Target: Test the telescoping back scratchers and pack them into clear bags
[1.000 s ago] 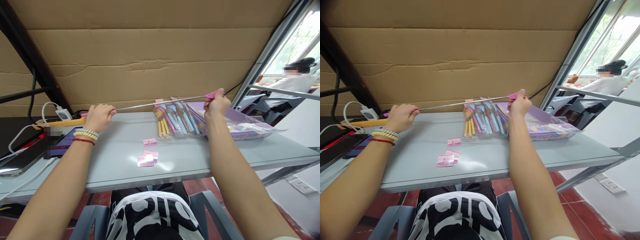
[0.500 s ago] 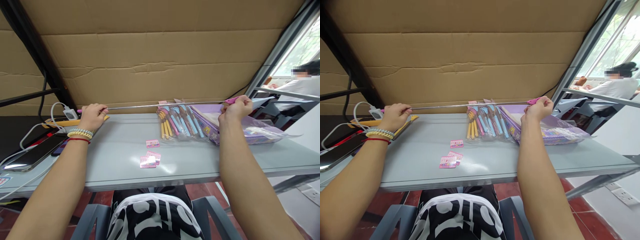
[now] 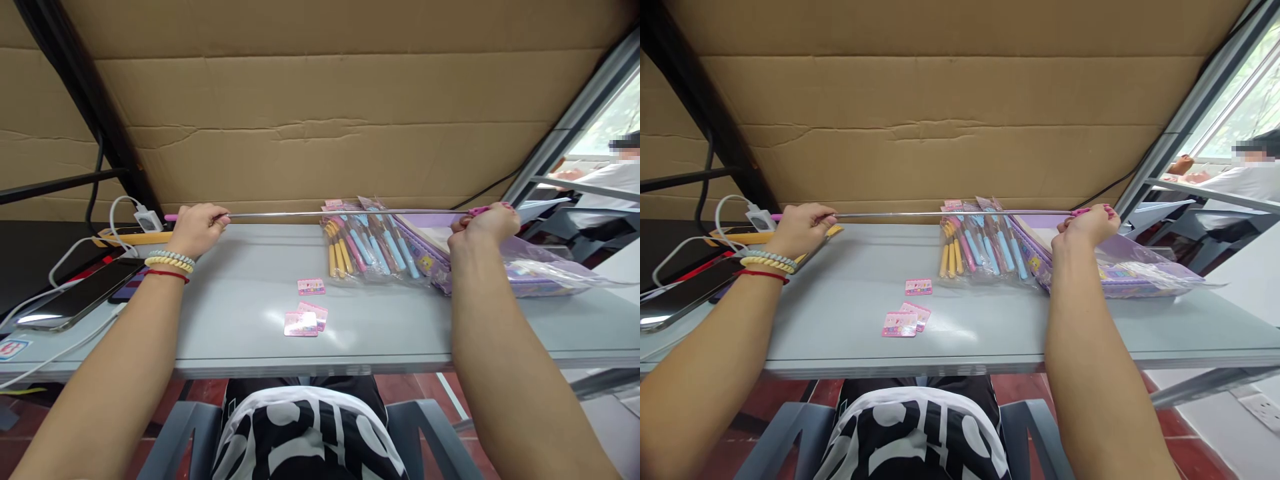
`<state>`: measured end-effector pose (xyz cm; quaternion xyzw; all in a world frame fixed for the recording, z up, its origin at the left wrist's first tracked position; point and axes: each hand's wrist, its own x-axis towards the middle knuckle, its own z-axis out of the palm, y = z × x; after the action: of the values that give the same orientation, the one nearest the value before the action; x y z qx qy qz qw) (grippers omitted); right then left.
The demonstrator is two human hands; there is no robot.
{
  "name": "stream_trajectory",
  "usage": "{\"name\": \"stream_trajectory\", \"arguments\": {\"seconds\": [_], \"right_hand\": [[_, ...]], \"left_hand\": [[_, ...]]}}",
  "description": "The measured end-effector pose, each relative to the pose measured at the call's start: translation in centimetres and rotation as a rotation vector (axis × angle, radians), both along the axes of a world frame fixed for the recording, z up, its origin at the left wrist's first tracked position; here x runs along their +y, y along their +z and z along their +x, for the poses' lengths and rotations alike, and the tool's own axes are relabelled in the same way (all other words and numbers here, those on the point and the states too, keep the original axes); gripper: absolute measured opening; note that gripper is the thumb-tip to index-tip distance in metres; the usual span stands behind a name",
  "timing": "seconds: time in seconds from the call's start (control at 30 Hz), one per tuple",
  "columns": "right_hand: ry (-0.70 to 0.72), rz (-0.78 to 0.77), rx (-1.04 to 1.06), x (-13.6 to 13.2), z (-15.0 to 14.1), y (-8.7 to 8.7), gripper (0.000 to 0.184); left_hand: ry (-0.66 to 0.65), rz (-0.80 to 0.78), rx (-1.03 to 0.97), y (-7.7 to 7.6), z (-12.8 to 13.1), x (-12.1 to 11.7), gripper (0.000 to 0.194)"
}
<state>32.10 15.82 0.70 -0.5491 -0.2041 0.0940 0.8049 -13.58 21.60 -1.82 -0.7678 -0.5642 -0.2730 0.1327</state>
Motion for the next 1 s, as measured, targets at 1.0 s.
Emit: {"name": "stream_trajectory", "arguments": {"seconds": [1.0], "right_hand": [[0.761,-0.046,-0.82,-2.0,-17.6,-4.3,0.043]], "left_hand": [[-0.246,-0.013,0.229,-1.0,11.1,-6.6,0.038]]}}
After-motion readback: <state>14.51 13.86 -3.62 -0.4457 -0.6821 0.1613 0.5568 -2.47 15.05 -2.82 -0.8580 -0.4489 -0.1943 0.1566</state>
